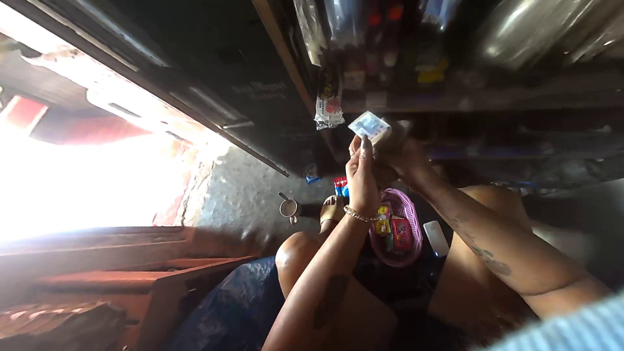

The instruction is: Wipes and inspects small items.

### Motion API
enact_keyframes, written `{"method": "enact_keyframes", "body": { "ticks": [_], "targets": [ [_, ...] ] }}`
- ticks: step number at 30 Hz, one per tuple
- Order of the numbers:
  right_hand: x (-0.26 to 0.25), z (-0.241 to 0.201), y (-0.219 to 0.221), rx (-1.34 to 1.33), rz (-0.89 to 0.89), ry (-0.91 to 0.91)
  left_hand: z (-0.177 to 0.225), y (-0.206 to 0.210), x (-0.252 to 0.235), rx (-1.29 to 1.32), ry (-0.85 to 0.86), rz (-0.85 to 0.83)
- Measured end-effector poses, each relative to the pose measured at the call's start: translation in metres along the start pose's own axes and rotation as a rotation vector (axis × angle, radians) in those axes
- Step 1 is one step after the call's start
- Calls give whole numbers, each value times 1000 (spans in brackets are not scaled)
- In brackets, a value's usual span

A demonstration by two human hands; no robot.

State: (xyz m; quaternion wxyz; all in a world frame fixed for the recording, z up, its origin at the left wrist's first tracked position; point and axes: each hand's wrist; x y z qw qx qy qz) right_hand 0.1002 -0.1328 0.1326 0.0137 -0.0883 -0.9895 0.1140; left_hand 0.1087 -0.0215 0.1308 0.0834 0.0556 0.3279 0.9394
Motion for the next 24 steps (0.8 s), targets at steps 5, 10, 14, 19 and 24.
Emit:
{"method": "enact_keyframes", "body": {
  "ticks": [5,10,14,19,24],
  "targets": [
    [-3,-5,-3,105,22,-47,16,-1,-10,-124,26,59],
    [-1,-8,-1,-31,-68,-10,21,-5,-16,-90,94,114],
    [-4,-5,0,-147,56,42,13,-2,-9,-43,28,80],
    [-4,-5,-5,-149,22,-85,16,-5,-13,7,16,95],
    [-5,1,-4,-158,56,-57,14,-2,-10,17,14,88]
  ]
}}
Point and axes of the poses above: each hand's wrist, its own x-axis away from the middle knuckle, its own y-axis out of the palm, z = x × y, and after that the axes turned 10 degrees about x, right-handed
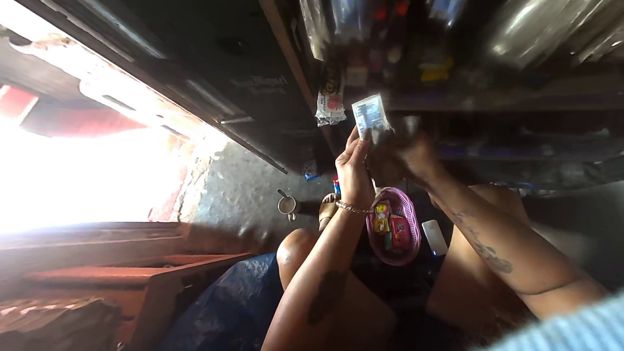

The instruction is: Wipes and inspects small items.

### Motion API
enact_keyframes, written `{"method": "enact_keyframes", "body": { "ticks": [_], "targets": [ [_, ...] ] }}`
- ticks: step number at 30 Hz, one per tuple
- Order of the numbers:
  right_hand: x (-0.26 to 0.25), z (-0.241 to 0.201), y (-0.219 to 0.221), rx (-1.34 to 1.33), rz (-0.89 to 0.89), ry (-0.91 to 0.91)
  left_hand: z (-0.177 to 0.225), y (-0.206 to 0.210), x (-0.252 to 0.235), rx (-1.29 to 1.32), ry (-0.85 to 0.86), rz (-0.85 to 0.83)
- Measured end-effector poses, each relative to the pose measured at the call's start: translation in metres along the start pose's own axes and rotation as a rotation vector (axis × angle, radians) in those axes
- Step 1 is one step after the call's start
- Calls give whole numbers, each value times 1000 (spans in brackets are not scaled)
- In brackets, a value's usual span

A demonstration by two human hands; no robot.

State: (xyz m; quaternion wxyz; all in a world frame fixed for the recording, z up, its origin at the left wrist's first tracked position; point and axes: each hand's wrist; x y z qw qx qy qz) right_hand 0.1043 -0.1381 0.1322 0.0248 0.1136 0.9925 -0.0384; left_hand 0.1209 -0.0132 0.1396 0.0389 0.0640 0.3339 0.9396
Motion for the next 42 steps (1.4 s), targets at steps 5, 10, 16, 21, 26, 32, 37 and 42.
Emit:
{"method": "enact_keyframes", "body": {
  "ticks": [5,10,16,21,26,32,37,42],
  "targets": [
    [3,-15,-3,-36,-11,191,-5,2,0,23,-28,3],
    [3,-11,-2,-58,-150,157,-7,-1,-3,54,20,20],
    [4,-11,2,-67,-114,220,-9,6,3,25,-33,16],
    [12,-16,1,-28,-234,255,-3,1,1,-19,-21,66],
    [9,-18,-1,86,-140,229,-3,-1,2,32,27,38],
    [5,-8,1,-75,-95,249,-9,2,6,37,-30,45],
    [7,-8,-1,87,-93,216,-6,-1,4,28,-20,49],
    [6,-13,0,11,-31,173,-8,5,10,79,-136,27]
  ]
}}
Point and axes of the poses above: each hand's wrist, its own x-axis away from the middle knuckle, its own y-axis out of the palm, z = x × y, and after that the axes turned 10 degrees about x, right-handed
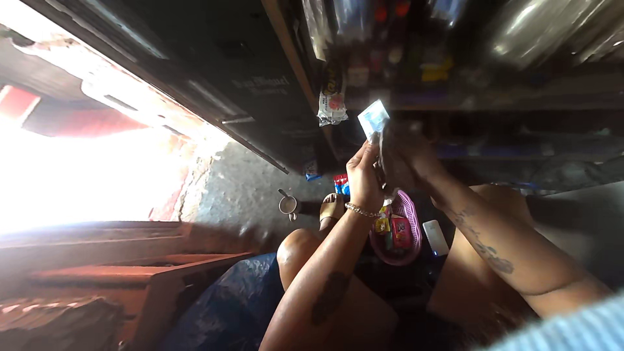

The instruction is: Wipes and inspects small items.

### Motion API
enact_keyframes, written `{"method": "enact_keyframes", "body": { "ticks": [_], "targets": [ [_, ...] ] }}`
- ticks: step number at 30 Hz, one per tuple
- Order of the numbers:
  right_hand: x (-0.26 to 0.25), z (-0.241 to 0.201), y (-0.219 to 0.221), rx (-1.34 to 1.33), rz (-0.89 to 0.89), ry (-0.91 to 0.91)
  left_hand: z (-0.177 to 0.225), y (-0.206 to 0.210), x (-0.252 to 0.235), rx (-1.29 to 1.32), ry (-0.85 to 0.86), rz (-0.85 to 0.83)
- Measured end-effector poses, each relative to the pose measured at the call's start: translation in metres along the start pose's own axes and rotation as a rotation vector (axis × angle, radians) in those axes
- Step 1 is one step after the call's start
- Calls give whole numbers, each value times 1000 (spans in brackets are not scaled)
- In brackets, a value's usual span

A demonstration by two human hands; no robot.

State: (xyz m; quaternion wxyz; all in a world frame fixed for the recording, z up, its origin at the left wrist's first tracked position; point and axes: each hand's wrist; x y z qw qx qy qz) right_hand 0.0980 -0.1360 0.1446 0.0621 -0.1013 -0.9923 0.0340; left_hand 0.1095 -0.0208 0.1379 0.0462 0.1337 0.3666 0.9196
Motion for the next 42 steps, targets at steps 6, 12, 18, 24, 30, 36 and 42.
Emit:
{"method": "enact_keyframes", "body": {
  "ticks": [6,12,18,24,30,36,42],
  "targets": [
    [6,-1,-1,128,-88,63,4,-6,-5,11,-16,21],
    [-8,2,-20,249,-285,49,21,-10,-13,12,161,64],
    [-1,6,-12,7,-213,-65,7,-7,-4,-22,78,-12],
    [-5,6,-3,-17,-101,-54,6,-5,-7,-8,40,-12],
    [-5,10,-6,9,-114,-72,7,-5,-7,7,53,-37],
    [2,-2,-3,88,-29,-26,9,-2,-6,6,18,-34],
    [-4,7,-3,67,-103,-14,9,-4,-6,-6,60,-6]
  ]
}}
Point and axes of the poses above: each hand's wrist, its own x-axis away from the middle knuckle, its own y-axis out of the palm, z = x × y, and after that the axes turned 10 degrees about x, right-handed
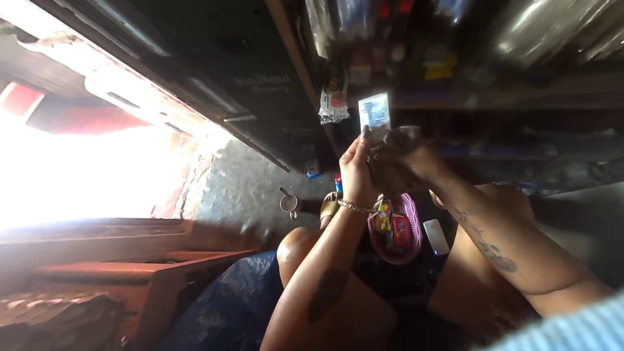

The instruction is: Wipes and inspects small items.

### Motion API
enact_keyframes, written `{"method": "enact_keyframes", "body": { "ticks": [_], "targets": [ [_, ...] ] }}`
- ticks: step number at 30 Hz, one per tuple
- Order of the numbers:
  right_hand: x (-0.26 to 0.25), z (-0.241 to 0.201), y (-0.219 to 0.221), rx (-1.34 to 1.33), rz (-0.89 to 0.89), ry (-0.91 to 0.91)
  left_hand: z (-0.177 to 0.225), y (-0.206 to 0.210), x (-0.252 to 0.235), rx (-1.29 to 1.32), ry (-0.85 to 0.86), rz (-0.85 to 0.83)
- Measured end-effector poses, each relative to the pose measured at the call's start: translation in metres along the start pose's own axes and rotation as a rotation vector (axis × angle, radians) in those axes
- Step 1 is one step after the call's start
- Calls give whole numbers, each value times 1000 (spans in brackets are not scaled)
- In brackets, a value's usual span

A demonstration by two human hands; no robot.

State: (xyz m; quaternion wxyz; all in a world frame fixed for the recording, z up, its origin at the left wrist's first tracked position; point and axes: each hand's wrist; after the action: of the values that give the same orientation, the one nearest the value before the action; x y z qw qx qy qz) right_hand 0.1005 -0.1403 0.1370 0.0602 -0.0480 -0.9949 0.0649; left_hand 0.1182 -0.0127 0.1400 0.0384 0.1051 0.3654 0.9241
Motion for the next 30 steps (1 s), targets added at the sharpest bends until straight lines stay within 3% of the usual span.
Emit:
{"method": "enact_keyframes", "body": {
  "ticks": [4,7,10,13,16,19,23,27,30],
  "targets": [
    [0,-4,1,38,198,-74,-7,1,2,-141,1,-32],
    [-7,-5,0,-103,342,-56,-11,-6,1,-520,206,-160],
    [-7,-7,-2,-380,286,42,-15,-10,-1,-917,525,-249],
    [3,-9,1,-414,117,-30,-20,-12,-3,-1065,581,-276],
    [8,-3,0,-392,-53,-141,-18,-15,-2,-1049,520,-296],
    [13,-6,-7,-310,-133,-141,-13,-15,-1,-940,413,-270],
    [13,-12,-11,-144,-2,-128,-7,-22,-8,-912,407,-247],
    [7,-12,-16,-151,59,-152,1,-25,-12,-910,363,-262],
    [5,-12,-17,-177,137,-99,3,-24,-11,-719,253,-255]
  ]
}}
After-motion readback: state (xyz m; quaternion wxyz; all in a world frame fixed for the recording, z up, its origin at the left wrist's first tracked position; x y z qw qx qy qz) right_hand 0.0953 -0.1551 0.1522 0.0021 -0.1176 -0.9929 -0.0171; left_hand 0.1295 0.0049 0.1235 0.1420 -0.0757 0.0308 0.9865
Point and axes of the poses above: each hand's wrist, its own x-axis away from the middle knuckle, its own y-axis out of the palm, z = x × y, and after that the axes turned 10 degrees about x, right-handed
